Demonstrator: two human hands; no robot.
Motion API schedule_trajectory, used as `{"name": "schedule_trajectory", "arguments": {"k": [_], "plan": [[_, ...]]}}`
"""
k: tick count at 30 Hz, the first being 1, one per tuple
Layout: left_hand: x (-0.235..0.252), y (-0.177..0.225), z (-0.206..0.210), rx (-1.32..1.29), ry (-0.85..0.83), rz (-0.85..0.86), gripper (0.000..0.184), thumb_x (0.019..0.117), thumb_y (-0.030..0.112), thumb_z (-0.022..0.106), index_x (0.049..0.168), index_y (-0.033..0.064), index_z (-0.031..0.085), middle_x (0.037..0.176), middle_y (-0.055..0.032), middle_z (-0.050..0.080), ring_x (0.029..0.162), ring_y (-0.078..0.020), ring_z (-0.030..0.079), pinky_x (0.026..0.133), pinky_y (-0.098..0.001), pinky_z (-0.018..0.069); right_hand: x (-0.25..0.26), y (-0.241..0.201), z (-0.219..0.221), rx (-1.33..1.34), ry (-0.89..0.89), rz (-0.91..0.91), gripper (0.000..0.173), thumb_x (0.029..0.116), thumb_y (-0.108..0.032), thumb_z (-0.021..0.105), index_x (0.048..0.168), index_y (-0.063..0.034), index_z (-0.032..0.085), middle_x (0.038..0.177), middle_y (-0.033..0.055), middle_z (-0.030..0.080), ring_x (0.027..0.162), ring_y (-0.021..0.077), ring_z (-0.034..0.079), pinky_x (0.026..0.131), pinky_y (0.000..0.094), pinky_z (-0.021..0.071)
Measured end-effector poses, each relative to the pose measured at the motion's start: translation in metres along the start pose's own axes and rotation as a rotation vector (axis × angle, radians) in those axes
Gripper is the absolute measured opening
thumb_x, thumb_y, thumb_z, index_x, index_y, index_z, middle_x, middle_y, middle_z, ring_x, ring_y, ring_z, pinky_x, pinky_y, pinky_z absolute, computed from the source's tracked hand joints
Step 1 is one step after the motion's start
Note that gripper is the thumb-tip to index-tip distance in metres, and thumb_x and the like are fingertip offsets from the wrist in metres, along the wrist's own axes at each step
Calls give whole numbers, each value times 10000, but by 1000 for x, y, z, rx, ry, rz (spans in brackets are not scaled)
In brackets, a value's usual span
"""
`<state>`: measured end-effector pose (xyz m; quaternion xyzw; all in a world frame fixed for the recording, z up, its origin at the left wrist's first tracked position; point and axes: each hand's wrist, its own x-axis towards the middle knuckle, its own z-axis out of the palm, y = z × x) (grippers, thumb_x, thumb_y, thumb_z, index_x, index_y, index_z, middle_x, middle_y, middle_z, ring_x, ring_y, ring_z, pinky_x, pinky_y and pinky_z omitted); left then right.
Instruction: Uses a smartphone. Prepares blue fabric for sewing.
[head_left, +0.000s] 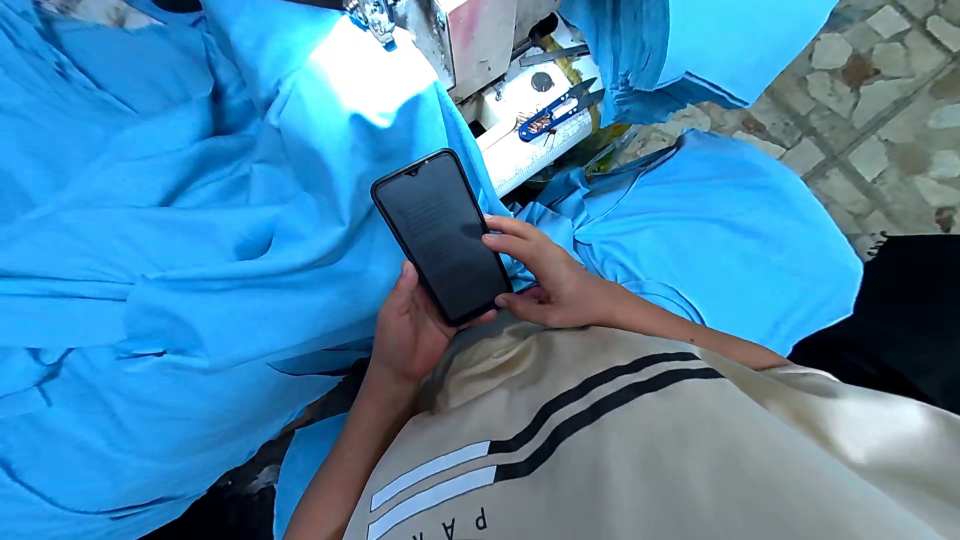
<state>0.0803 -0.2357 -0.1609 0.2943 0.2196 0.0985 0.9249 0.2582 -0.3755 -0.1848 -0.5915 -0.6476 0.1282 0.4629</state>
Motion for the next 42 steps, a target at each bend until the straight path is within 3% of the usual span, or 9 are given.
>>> {"name": "schedule_trajectory", "arguments": {"k": [4, 14, 22, 30, 42], "plan": [[1, -1, -1, -17, -8, -3, 446, 1063, 532, 388, 1331, 252, 607, 1278, -85, 693, 1136, -315, 699, 884, -532, 609, 0, 2, 4, -18, 23, -16, 543, 878, -170, 691, 1381, -27, 545, 1470, 269, 474, 1272, 346, 564, 1018, 517, 491], [1, -1, -1, -35, 2, -15, 438, 1069, 513, 375, 1318, 239, 608, 1273, -93, 695, 1142, -323, 696, 895, -543, 602, -1, 2, 2, 16, 4, 6, 584, 890, -207, 658, 1421, -22, 500, 1492, 261, 463, 1380, 357, 480, 1091, 523, 443], [1, -2, -2, -27, -15, 5, 410, 1056, 512, 432, 1316, 251, 612, 1271, -82, 699, 1132, -311, 703, 877, -527, 614, -2, 2, 2, 35, 14, 3, 578, 894, -196, 647, 1421, -10, 500, 1485, 257, 472, 1373, 343, 492, 1084, 512, 454], [0, -3, -2, -45, -10, -2, 434, 1058, 519, 420, 1332, 242, 611, 1280, -94, 692, 1132, -323, 701, 880, -538, 609, -3, 2, 4, 40, 12, 2, 606, 870, -178, 674, 1428, -28, 493, 1498, 251, 456, 1375, 343, 487, 1078, 521, 459], [0, -3, -2, -21, 2, 2, 431, 1074, 505, 374, 1316, 237, 609, 1270, -94, 699, 1131, -320, 704, 878, -533, 612, -3, 1, 2, 19, 21, 2, 574, 918, -222, 635, 1429, -5, 489, 1478, 246, 485, 1371, 324, 495, 1088, 490, 449]]}}
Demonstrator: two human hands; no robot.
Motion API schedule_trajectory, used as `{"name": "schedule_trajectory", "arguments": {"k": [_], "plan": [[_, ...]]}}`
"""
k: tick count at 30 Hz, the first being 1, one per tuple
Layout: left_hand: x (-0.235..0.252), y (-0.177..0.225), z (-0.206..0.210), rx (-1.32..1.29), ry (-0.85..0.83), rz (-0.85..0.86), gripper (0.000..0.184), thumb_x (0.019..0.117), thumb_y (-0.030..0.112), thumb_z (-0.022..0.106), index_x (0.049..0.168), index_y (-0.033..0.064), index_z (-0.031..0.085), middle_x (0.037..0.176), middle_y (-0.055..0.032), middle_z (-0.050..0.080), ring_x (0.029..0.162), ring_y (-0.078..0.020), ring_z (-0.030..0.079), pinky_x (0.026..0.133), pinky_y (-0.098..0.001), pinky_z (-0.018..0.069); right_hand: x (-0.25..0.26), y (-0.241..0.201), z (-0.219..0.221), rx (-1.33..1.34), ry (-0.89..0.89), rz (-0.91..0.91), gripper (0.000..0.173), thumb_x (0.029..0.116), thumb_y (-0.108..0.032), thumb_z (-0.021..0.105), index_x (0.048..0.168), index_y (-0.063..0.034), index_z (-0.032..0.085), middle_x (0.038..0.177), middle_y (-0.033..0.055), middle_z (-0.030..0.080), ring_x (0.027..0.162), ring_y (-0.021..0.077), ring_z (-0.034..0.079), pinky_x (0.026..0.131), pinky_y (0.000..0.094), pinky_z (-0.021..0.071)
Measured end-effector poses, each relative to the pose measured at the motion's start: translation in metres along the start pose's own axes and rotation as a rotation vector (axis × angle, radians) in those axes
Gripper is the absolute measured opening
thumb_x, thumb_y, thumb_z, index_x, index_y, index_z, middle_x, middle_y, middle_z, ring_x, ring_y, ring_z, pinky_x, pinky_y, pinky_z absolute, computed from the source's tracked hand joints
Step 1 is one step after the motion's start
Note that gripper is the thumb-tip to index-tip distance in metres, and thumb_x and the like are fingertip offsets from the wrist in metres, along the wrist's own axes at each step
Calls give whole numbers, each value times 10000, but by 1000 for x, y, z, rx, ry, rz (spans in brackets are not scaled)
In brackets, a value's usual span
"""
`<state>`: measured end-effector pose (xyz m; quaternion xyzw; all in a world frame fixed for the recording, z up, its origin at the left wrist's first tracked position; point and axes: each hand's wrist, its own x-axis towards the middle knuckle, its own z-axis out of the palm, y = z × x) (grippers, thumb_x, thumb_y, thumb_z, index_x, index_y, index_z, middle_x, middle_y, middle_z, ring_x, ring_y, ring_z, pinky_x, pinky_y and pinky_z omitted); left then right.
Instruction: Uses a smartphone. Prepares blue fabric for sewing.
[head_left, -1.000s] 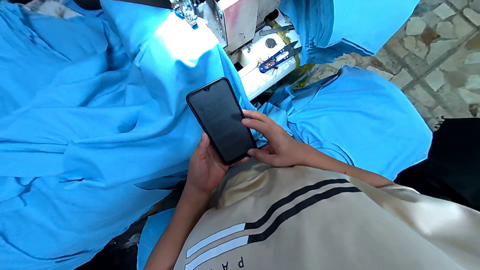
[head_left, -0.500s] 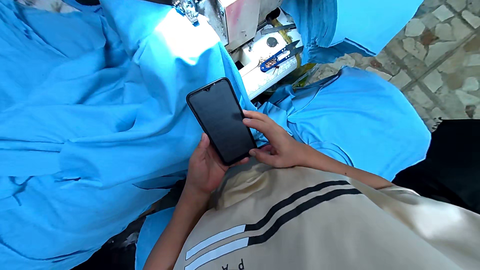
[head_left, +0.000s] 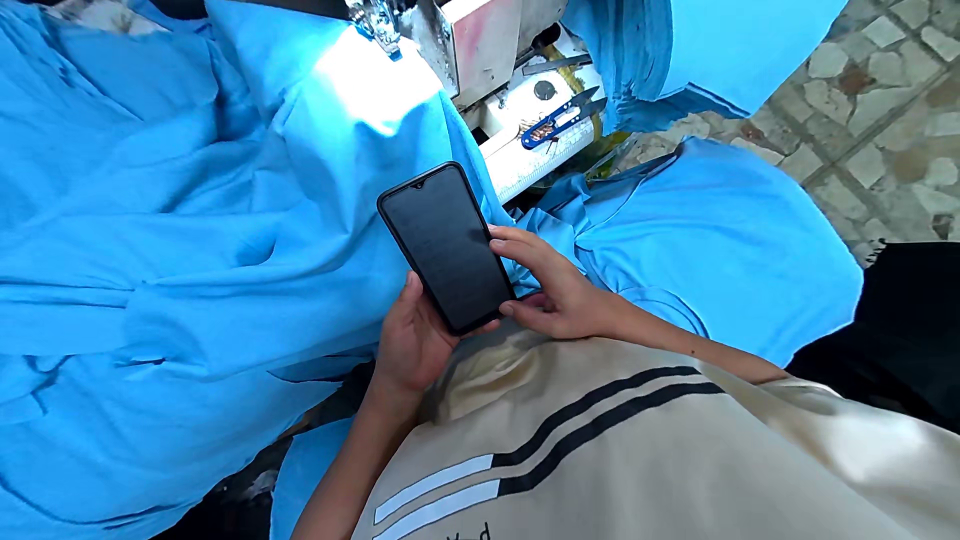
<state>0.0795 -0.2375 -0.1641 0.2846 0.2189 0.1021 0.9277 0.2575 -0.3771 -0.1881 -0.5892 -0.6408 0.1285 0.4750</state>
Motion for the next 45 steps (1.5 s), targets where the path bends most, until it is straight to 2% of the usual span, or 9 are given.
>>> {"name": "schedule_trajectory", "arguments": {"k": [4, 7, 17, 24, 27, 30, 35, 41, 45], "plan": [[0, -1, 1, -1, -14, 3, 434, 1072, 508, 385, 1325, 237, 610, 1277, -88, 695, 1142, -311, 699, 889, -532, 609, 0, 1, 1, -2, 12, -11, 586, 909, -213, 648, 1436, -18, 480, 1468, 246, 493, 1381, 336, 486, 1097, 513, 439], [0, 0, 2, 0, -7, 4, 429, 1068, 504, 397, 1323, 232, 607, 1267, -89, 699, 1131, -313, 703, 883, -529, 610, 1, 0, 3, -51, 5, -8, 547, 897, -193, 671, 1402, -47, 523, 1463, 252, 487, 1327, 335, 524, 1064, 511, 457], [1, 0, 2, 13, -21, 5, 429, 1063, 516, 408, 1328, 245, 607, 1273, -80, 697, 1135, -303, 701, 880, -522, 613, 3, 1, -1, -44, 49, -40, 546, 934, -227, 622, 1412, 0, 486, 1420, 249, 534, 1358, 338, 509, 1094, 495, 447], [2, -3, 0, 2, -56, 9, 421, 1054, 510, 439, 1326, 237, 612, 1268, -91, 694, 1120, -306, 705, 874, -519, 614, 3, 0, -1, -70, 45, -13, 489, 929, -236, 617, 1370, -31, 568, 1415, 244, 538, 1315, 338, 535, 1062, 503, 460], [2, -3, 0, -10, -55, 5, 421, 1050, 509, 454, 1327, 235, 614, 1268, -98, 694, 1113, -309, 709, 870, -520, 616, 2, 0, 0, -99, 64, -8, 453, 922, -265, 625, 1331, -72, 604, 1447, 273, 482, 1281, 358, 532, 1036, 515, 460], [2, -3, -1, -11, -48, 6, 412, 1048, 501, 463, 1322, 235, 618, 1262, -97, 697, 1107, -307, 712, 866, -513, 618, 0, 2, 0, -157, 86, -52, 396, 960, -345, 583, 1293, -136, 636, 1496, 281, 406, 1358, 361, 448, 1101, 502, 394], [1, -1, 2, 24, -11, 17, 414, 1052, 518, 436, 1298, 250, 634, 1231, -76, 711, 1102, -281, 713, 881, -503, 612, -3, 2, 2, -209, 57, -124, 294, 978, -370, 572, 1137, -164, 710, 1522, 265, 399, 1427, 349, 383, 1150, 486, 334], [1, -1, 4, 21, 9, 17, 402, 1047, 502, 457, 1285, 234, 638, 1213, -80, 716, 1087, -270, 717, 885, -480, 614, -4, 4, 5, -246, 38, -144, 258, 992, -370, 568, 1129, -204, 711, 1532, 250, 402, 1454, 336, 361, 1182, 507, 280], [1, 0, 4, 18, 30, 9, 412, 1057, 487, 427, 1282, 209, 631, 1208, -105, 718, 1078, -292, 722, 883, -491, 615, -2, 2, 2, -236, 67, -126, 295, 1003, -384, 545, 1128, -178, 715, 1527, 250, 410, 1460, 340, 354, 1190, 509, 273]]}}
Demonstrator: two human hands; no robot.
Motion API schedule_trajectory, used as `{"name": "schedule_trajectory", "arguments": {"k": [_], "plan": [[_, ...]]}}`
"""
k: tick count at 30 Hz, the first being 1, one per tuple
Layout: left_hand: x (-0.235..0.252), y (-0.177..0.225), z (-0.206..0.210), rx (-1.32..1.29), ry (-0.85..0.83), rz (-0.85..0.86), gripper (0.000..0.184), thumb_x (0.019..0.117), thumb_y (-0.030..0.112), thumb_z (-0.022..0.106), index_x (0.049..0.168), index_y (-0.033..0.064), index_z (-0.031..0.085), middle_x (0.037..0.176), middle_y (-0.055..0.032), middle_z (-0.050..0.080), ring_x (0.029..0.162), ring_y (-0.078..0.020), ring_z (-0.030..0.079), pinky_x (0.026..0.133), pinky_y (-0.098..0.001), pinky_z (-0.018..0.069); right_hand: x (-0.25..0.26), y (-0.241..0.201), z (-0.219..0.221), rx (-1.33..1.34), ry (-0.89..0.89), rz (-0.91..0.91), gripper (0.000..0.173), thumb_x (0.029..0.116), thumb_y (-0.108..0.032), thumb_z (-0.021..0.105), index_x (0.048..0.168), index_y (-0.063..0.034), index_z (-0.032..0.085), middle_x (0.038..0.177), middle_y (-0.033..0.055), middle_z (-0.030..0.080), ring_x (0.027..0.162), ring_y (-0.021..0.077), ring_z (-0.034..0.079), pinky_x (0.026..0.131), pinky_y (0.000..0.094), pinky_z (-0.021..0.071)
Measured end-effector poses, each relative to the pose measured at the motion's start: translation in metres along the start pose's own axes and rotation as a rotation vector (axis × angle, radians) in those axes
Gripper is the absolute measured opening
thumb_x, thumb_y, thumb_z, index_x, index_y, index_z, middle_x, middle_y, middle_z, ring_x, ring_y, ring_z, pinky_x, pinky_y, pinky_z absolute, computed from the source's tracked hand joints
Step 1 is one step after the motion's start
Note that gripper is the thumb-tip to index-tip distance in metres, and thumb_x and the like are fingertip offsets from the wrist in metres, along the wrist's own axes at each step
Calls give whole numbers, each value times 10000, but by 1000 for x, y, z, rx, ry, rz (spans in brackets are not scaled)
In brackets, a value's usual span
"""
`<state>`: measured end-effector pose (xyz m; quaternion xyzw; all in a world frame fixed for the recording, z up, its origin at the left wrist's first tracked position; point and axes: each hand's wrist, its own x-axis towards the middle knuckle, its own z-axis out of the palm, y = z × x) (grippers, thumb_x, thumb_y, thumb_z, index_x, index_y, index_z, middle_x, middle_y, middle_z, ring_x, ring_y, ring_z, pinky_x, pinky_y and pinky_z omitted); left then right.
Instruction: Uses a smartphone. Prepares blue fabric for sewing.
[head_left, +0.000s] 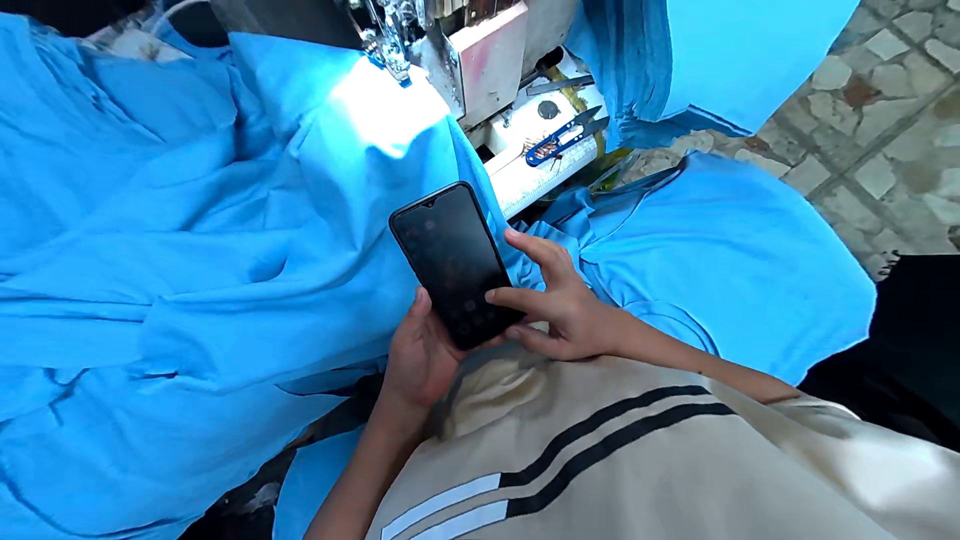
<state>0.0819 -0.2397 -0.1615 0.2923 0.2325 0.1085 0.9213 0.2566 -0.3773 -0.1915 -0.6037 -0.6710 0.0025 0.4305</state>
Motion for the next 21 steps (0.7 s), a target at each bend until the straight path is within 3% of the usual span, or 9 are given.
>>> {"name": "schedule_trajectory", "arguments": {"k": [4, 8, 11, 17, 21], "plan": [[1, -3, -2, -8, -47, -9, 419, 1064, 486, 416, 1292, 208, 633, 1209, -103, 719, 1087, -287, 720, 886, -489, 615, 9, 2, -3, -31, 50, 15, 325, 984, -391, 552, 1171, -155, 676, 1510, 243, 427, 1440, 336, 378, 1177, 497, 294], [2, -5, -3, -5, -61, -21, 437, 1082, 456, 354, 1288, 191, 633, 1205, -107, 719, 1079, -286, 721, 883, -485, 615, 18, 1, -2, -77, 63, 31, 342, 968, -385, 580, 1212, -163, 672, 1505, 254, 434, 1427, 370, 399, 1158, 547, 315], [2, -6, -3, 8, -59, -20, 422, 1068, 470, 403, 1290, 193, 629, 1193, -99, 722, 1073, -277, 721, 890, -478, 612, 23, 0, 1, -95, 62, 13, 363, 966, -401, 579, 1247, -190, 670, 1510, 256, 428, 1440, 384, 380, 1161, 570, 297], [2, -7, -1, 5, -42, -19, 394, 1086, 428, 369, 1281, 200, 625, 1181, -88, 723, 1073, -250, 721, 887, -458, 614, 27, -3, 6, -166, 12, -21, 375, 983, -453, 563, 1313, -301, 653, 1564, 248, 380, 1501, 431, 264, 1200, 608, 185], [0, -8, 1, 4, -26, -16, 383, 1087, 415, 368, 1262, 199, 633, 1158, -77, 730, 1060, -227, 724, 894, -430, 614, 26, -5, 10, -200, 0, -7, 397, 978, -499, 550, 1303, -305, 668, 1580, 239, 375, 1509, 461, 233, 1199, 649, 140]]}}
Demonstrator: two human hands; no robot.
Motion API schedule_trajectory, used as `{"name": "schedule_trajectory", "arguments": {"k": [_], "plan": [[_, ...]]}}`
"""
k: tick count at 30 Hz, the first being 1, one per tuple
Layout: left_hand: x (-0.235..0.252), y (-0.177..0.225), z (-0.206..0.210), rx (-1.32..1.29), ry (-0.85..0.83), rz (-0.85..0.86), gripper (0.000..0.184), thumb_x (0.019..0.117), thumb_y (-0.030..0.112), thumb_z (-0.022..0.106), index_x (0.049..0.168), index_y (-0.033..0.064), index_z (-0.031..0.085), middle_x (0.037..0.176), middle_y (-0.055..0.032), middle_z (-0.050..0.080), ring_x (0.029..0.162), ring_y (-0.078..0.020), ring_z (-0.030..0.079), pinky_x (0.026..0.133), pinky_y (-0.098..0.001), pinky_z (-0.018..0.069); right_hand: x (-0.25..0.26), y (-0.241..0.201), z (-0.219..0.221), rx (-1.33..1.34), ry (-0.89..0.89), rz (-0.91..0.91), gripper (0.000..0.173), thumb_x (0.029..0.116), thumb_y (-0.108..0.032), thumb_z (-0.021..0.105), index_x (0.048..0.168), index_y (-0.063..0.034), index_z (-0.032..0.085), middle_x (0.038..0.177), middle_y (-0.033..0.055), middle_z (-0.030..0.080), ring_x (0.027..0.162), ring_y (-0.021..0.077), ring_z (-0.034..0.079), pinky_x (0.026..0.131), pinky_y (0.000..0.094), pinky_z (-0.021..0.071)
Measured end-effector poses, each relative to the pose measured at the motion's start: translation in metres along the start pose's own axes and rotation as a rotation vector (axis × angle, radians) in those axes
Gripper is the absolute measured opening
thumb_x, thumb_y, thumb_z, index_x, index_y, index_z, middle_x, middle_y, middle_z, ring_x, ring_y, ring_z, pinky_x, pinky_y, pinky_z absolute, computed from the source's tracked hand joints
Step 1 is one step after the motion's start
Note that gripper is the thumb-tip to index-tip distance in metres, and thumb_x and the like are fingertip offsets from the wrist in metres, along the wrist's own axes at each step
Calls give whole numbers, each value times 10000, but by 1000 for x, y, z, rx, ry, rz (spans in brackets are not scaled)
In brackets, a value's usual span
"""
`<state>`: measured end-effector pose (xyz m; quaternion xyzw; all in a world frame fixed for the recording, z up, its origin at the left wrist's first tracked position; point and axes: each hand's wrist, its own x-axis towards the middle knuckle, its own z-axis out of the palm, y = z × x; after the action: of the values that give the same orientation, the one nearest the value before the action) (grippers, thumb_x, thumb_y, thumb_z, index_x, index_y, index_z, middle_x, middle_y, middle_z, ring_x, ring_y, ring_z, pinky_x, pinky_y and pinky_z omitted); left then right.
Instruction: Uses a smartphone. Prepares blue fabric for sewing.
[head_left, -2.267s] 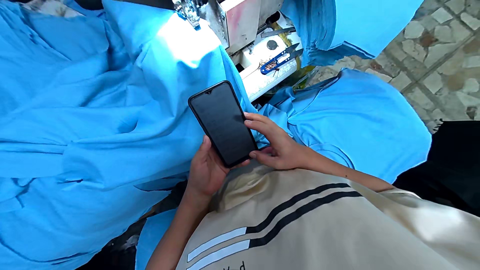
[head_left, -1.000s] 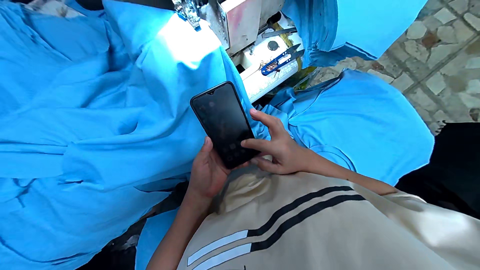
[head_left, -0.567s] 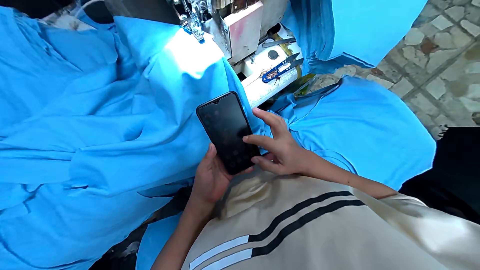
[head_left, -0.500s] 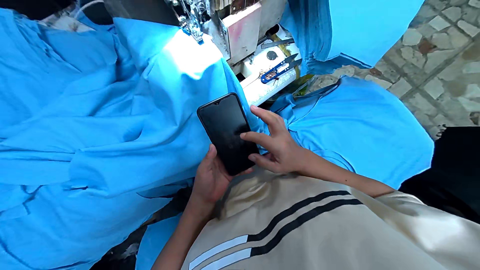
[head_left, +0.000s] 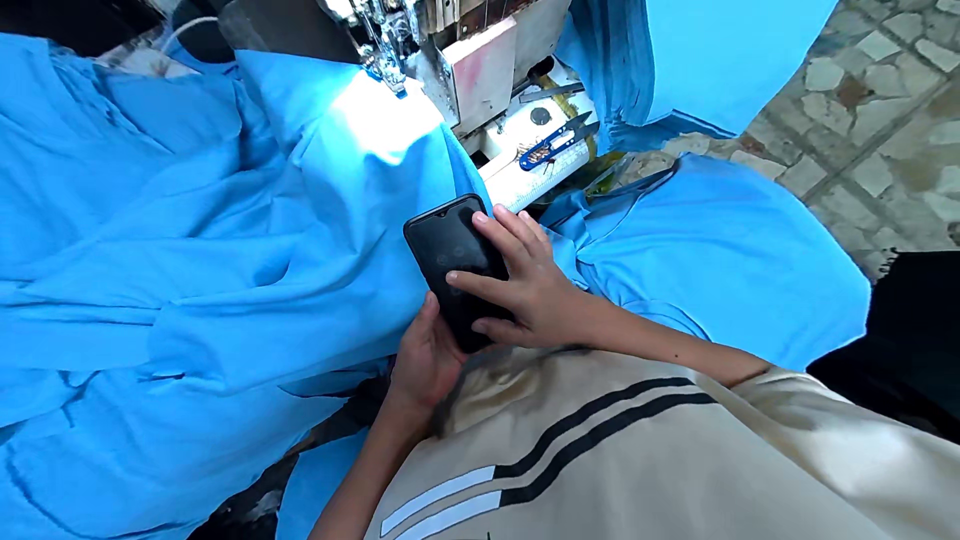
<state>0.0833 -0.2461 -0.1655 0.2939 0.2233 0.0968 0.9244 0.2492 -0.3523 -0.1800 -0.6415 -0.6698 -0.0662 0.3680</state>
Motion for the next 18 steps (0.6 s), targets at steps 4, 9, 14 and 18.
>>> {"name": "schedule_trajectory", "arguments": {"k": [4, 9, 14, 18], "plan": [[1, 0, -3, -16, -34, 5, 393, 1076, 439, 411, 1274, 188, 639, 1185, -95, 729, 1071, -262, 725, 876, -472, 620, -1, 2, -5, 175, 133, 80, 429, 994, -446, 537, 1307, -166, 622, 1528, 248, 419, 1478, 419, 320, 1188, 619, 237], [2, -1, -5, -20, -1, -10, 421, 1026, 480, 521, 1304, 181, 621, 1233, -123, 711, 1098, -325, 715, 872, -537, 612, -8, 3, -13, 547, 138, 472, 478, 993, -202, 544, 1396, 53, 508, 1348, 182, 571, 1062, 127, 606, 894, 279, 519], [2, -3, -4, 7, 11, -26, 408, 1040, 473, 489, 1301, 188, 621, 1246, -120, 707, 1110, -323, 711, 880, -533, 610, -8, 1, -22, 819, -1, 773, 335, 1057, -133, 396, 1247, 22, 624, 1031, 59, 668, 770, 32, 609, 702, 205, 532], [2, -3, 1, 22, 36, -30, 401, 1068, 446, 415, 1291, 177, 611, 1237, -114, 713, 1099, -317, 717, 867, -520, 617, -8, 3, -25, 836, -21, 792, 296, 1061, -124, 405, 1163, 0, 653, 911, 12, 641, 693, 11, 572, 654, 183, 510]]}}
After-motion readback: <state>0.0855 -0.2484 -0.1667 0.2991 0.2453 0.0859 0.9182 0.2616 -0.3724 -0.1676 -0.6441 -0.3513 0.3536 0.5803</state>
